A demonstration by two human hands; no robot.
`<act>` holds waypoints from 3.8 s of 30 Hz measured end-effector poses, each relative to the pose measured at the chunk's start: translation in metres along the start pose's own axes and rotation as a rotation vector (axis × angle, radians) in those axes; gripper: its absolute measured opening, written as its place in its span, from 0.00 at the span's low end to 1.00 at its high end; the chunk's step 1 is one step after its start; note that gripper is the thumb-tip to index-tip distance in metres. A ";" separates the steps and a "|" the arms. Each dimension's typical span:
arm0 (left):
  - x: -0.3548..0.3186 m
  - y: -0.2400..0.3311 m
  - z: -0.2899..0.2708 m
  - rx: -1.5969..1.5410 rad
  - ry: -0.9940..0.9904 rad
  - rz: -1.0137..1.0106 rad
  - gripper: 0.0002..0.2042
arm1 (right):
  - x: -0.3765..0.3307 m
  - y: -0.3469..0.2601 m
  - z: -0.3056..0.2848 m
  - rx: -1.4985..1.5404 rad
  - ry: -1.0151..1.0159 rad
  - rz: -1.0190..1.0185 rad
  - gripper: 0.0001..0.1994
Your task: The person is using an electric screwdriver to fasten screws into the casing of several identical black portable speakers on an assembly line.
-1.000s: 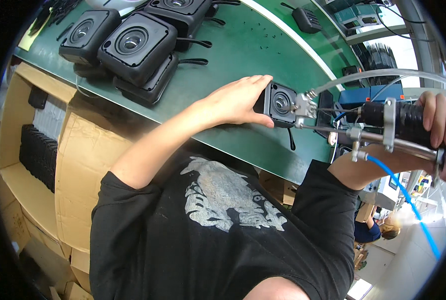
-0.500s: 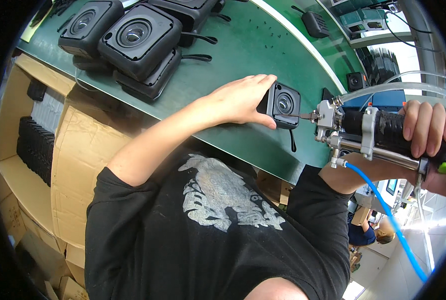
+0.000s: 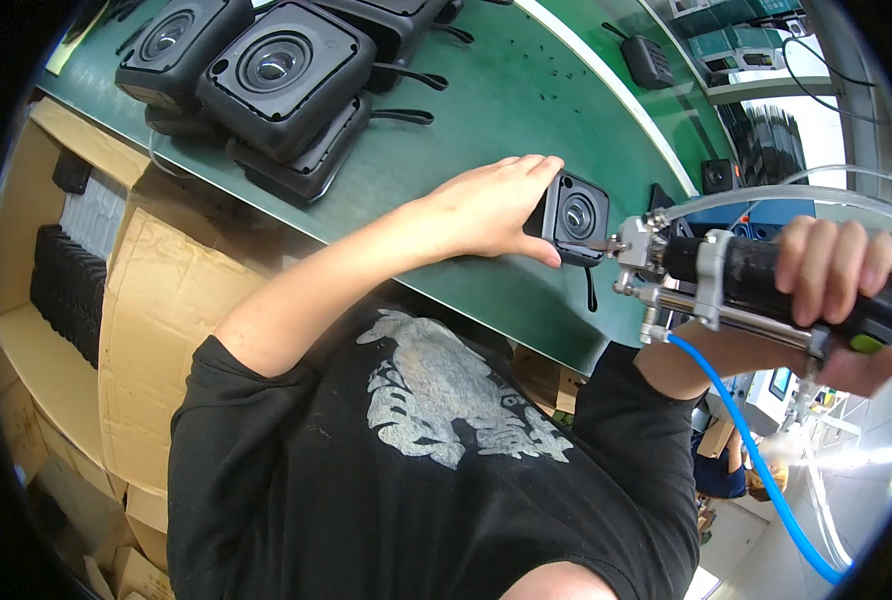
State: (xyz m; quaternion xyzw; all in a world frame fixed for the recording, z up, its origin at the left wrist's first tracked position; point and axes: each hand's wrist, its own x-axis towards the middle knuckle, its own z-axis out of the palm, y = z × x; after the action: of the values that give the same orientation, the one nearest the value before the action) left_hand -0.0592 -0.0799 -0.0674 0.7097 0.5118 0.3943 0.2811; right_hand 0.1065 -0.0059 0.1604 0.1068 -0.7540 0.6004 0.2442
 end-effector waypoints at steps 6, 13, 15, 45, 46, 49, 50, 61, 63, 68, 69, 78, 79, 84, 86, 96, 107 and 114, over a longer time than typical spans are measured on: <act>-0.001 0.000 0.002 0.031 0.055 0.049 0.47 | -0.028 0.027 0.000 0.106 0.309 -0.046 0.24; 0.010 0.017 -0.024 0.087 -0.146 -0.035 0.47 | 0.004 -0.017 -0.017 0.124 0.117 -0.143 0.25; 0.020 0.022 -0.028 0.240 -0.147 0.036 0.50 | 0.009 -0.043 -0.041 0.153 0.088 -0.125 0.23; 0.441 -0.106 -0.056 0.514 -0.086 -0.199 0.57 | -0.046 0.015 -0.066 -0.483 0.759 -0.120 0.26; 0.446 -0.091 -0.051 0.566 -0.178 -0.023 0.57 | -0.047 0.014 -0.067 -0.404 0.769 -0.192 0.26; 0.447 -0.044 -0.007 0.689 -0.378 0.198 0.57 | -0.049 0.013 -0.070 -0.452 0.751 -0.168 0.27; 0.451 -0.032 0.015 0.820 -0.444 0.299 0.58 | -0.049 0.013 -0.071 -0.452 0.750 -0.181 0.27; 0.481 -0.017 0.106 1.452 -0.837 0.680 0.56 | -0.050 0.014 -0.070 -0.421 0.746 -0.236 0.26; 0.480 -0.016 0.118 1.572 -0.881 0.695 0.53 | -0.049 0.015 -0.068 -0.402 0.739 -0.252 0.26; 0.480 -0.001 0.123 1.635 -0.885 0.637 0.44 | -0.049 0.016 -0.066 -0.413 0.770 -0.252 0.25; 0.479 0.005 0.114 1.535 -0.825 0.667 0.42 | -0.050 0.015 -0.066 -0.384 0.766 -0.261 0.25; 0.355 0.072 0.021 0.552 0.040 0.382 0.49 | -0.063 -0.002 -0.079 -0.506 0.699 -0.105 0.26; 0.319 0.068 0.018 0.455 0.144 0.410 0.46 | -0.065 -0.004 -0.080 -0.537 0.700 -0.078 0.26; 0.151 0.039 0.020 0.302 0.074 0.039 0.46 | -0.075 -0.017 -0.085 -0.543 0.786 -0.146 0.26; 0.102 0.030 0.027 0.130 0.145 0.077 0.48 | -0.078 -0.020 -0.083 -0.465 0.768 -0.157 0.23; 0.000 0.024 0.012 0.024 0.050 -0.080 0.51 | -0.051 -0.004 -0.082 -0.251 0.805 -0.107 0.17; 0.016 0.040 0.010 0.480 0.077 0.164 0.52 | -0.019 -0.022 -0.107 0.088 0.164 -0.066 0.31; 0.026 0.042 0.019 0.592 -0.086 0.105 0.48 | -0.006 -0.005 -0.090 0.182 0.072 -0.113 0.32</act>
State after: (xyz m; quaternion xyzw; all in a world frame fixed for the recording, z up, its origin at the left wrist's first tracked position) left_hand -0.0174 -0.0683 -0.0362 0.8023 0.5546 0.2118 0.0627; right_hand 0.1360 0.0778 0.1762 0.1493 -0.6799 0.6550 0.2938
